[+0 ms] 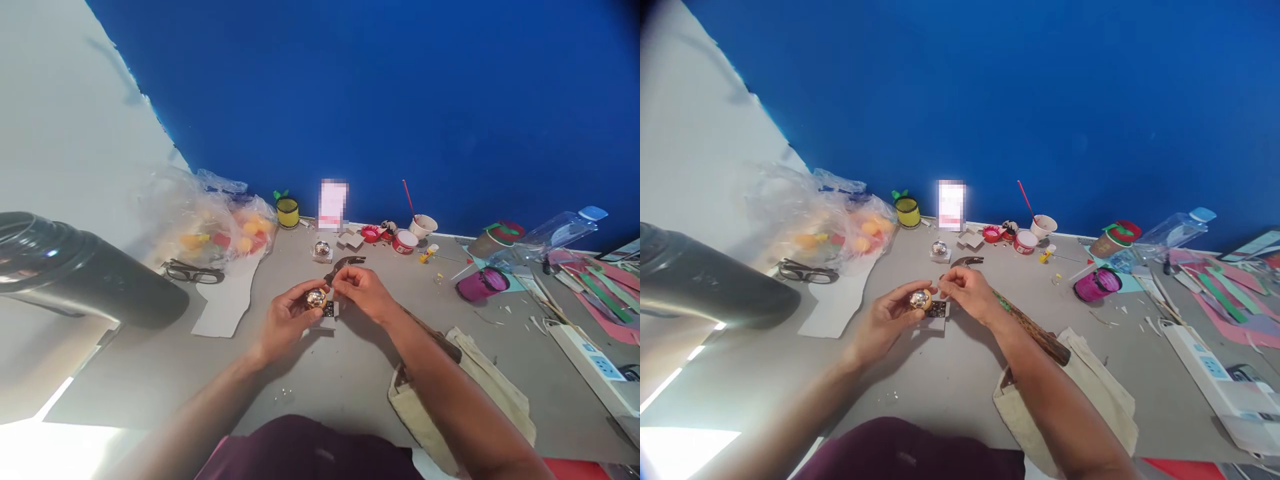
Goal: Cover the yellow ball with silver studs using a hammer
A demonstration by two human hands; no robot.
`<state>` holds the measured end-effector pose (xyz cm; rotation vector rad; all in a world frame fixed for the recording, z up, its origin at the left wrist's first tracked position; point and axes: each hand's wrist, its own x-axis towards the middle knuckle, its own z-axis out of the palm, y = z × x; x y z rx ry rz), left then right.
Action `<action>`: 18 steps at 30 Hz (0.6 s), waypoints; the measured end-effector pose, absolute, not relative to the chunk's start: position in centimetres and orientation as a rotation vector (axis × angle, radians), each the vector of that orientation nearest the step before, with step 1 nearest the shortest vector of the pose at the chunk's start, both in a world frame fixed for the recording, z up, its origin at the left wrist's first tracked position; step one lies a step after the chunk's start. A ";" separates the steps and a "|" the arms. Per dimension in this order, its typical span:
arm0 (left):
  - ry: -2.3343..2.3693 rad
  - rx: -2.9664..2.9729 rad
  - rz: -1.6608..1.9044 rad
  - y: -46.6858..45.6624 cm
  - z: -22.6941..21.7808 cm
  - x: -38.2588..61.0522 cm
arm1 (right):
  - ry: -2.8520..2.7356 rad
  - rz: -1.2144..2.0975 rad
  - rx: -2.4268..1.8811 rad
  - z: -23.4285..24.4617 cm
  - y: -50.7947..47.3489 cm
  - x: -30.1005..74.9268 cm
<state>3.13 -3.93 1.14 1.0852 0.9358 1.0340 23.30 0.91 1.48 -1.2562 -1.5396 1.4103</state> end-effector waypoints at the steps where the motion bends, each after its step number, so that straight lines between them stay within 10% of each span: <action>1: 0.891 1.030 1.033 -3.9 1.2 3.1 | -1.652 1.228 -1.402 1.6 1.2 23.9; 6: 0.823 0.782 1.062 -3.9 1.9 3.2 | -2.027 0.350 -2.008 1.6 2.3 26.3; 18: 0.872 0.704 1.145 -3.6 2.4 2.7 | -2.228 0.538 -2.160 0.5 3.3 27.9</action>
